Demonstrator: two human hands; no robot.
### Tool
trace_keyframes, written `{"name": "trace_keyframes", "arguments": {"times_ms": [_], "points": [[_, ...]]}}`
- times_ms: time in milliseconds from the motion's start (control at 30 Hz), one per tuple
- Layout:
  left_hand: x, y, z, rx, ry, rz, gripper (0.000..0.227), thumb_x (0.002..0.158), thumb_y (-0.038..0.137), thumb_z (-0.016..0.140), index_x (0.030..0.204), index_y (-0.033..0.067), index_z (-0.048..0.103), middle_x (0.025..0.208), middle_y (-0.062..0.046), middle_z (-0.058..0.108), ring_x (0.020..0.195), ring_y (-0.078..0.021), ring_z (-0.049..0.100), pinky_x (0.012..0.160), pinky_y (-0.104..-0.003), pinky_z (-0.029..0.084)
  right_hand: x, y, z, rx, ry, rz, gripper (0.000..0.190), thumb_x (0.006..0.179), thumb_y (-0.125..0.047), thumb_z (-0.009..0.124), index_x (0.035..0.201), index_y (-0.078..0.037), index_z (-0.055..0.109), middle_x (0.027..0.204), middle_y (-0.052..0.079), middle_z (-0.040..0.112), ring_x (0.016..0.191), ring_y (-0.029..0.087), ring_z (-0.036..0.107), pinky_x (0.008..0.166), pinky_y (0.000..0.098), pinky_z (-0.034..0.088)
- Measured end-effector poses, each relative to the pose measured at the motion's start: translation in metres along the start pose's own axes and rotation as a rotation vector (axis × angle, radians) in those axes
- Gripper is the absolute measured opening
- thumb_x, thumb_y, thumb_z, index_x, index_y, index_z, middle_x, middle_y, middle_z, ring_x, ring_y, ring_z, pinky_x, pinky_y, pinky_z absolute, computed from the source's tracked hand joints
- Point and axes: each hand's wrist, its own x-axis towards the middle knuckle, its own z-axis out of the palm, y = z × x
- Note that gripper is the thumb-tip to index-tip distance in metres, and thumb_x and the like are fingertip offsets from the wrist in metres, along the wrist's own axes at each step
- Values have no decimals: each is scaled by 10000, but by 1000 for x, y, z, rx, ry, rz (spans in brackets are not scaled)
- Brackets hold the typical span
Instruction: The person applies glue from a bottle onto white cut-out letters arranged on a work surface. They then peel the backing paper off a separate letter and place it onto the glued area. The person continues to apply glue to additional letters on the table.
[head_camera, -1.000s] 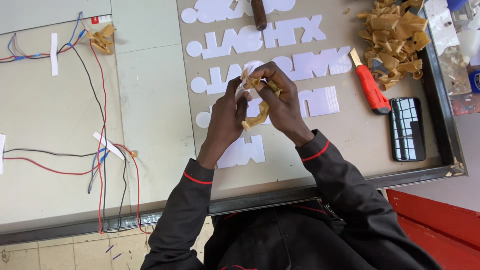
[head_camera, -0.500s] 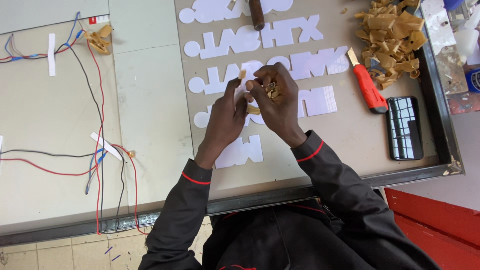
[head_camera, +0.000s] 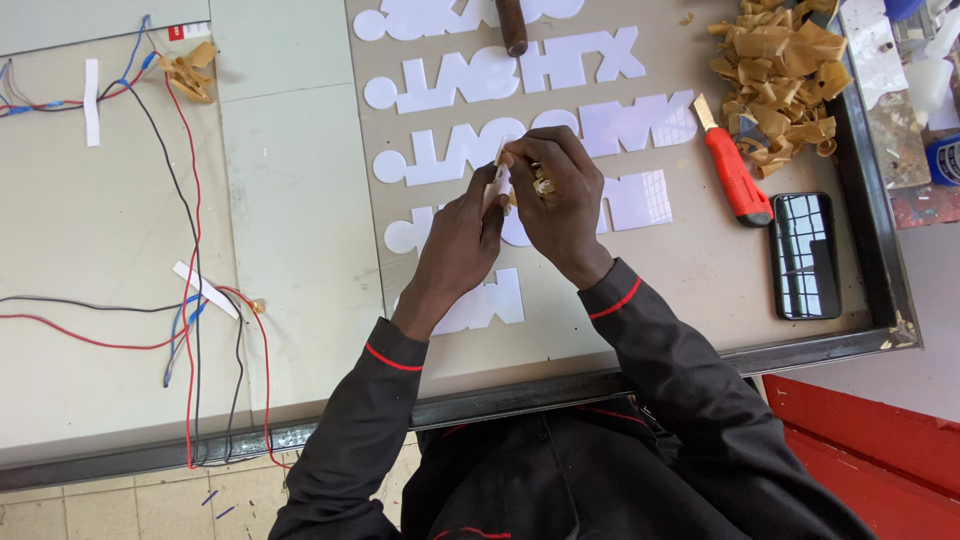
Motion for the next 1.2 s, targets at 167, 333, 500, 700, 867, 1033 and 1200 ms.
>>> {"name": "trace_keyframes", "arguments": {"times_ms": [167, 333, 500, 700, 867, 1033, 1200], "points": [[0, 1, -2, -125, -21, -4, 435, 1168, 76, 529, 1600, 65, 473, 1104, -236, 809, 954, -402, 853, 834, -567, 676, 1, 7, -6, 18, -113, -12, 60, 1100, 98, 690, 1115, 39, 694, 1001, 161, 619, 869, 385, 707, 704, 461, 584], [10, -26, -8, -546, -3, -79, 399, 1192, 140, 491, 1590, 117, 493, 1113, -190, 780, 954, -288, 834, 889, -471, 736, 5, -6, -12, 222, -205, 47, 27, 1149, 25, 624, 1126, 11, 629, 1141, 176, 700, 1102, 413, 726, 939, 489, 572], [22, -47, -16, -844, 46, -60, 361, 1177, 355, 619, 1449, 116, 610, 1185, -167, 830, 1027, -249, 852, 914, -424, 744, 8, -5, -16, 614, -29, 520, 200, 961, 150, 556, 1040, -29, 514, 965, 204, 716, 778, 236, 759, 547, 301, 644], [21, -30, -42, -1392, 143, -249, 767, 1032, 666, 539, 1523, 82, 619, 1344, -289, 794, 1154, -457, 785, 1126, -562, 629, 27, 3, -39, 657, 186, 970, 166, 908, -52, 486, 842, -96, 632, 791, 41, 557, 596, 172, 575, 478, 288, 345], [16, -38, -35, -1244, 134, -102, 892, 1066, 835, 371, 1433, 101, 718, 1393, -214, 798, 1266, -379, 805, 1125, -505, 652, 8, 12, -22, 639, -43, 841, 264, 1099, -138, 572, 1150, 33, 766, 627, 1, 480, 448, 85, 542, 363, 230, 450], [30, -48, -7, -1026, 349, -182, 858, 1110, 762, 484, 1589, 53, 535, 1414, -257, 764, 1211, -397, 804, 1024, -541, 705, 6, -33, -1, 341, -333, 552, 208, 1068, -125, 820, 1223, 13, 835, 697, 111, 619, 611, 181, 576, 569, 324, 469], [25, -53, -4, -632, 515, -69, 947, 1145, 456, 778, 1801, 287, 116, 1530, -268, 622, 1302, -391, 764, 974, -622, 761, -20, -27, 18, 283, -264, 430, 81, 1037, -19, 839, 1116, -29, 856, 730, 75, 639, 676, 146, 632, 633, 313, 482]]}}
